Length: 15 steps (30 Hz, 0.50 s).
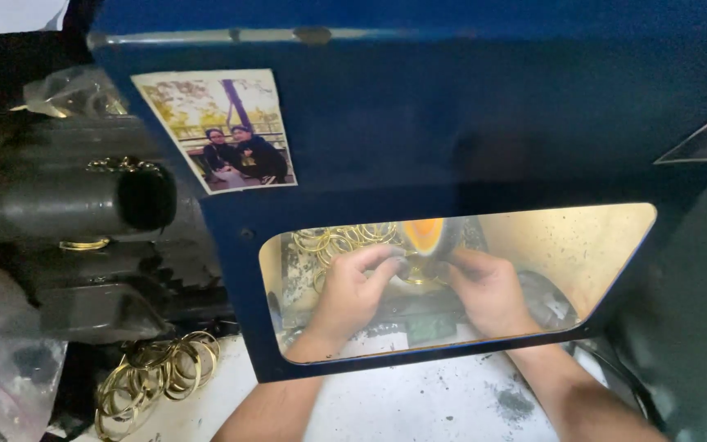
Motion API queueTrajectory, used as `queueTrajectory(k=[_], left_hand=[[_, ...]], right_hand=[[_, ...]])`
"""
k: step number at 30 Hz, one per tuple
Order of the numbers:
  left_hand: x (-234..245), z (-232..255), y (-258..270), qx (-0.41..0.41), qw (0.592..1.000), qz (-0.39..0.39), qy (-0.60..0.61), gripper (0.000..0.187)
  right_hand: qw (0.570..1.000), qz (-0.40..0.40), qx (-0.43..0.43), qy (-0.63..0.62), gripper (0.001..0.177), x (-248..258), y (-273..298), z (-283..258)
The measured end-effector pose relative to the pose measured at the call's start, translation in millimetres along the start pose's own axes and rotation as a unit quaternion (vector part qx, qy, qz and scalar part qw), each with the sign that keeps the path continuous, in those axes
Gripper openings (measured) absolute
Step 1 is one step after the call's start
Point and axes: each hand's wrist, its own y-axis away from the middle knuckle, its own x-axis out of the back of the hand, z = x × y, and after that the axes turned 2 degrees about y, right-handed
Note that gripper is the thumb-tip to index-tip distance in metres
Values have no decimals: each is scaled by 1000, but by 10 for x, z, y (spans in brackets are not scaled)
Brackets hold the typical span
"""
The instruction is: The person holds gold-colored metal rings against a rotating polishing wheel inside a blue machine. They repeatedly pick up rings, press them against the wheel, and place them back into the machine's tray. The process continues throughout the clip.
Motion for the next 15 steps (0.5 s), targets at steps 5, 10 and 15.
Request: queueTrajectory(k=[5, 10, 15], left_hand=[[67, 41, 21, -10, 1000, -7, 17, 13], [117, 239, -16, -24, 997, -72, 19, 16], [64, 222, -14, -4, 995, -102, 17, 16]], right_hand=[[999, 11, 29, -21, 22, -42, 72, -32], [991, -13, 129, -27, 19, 139, 102, -238], [974, -34, 220, 44, 24, 219, 68, -75]])
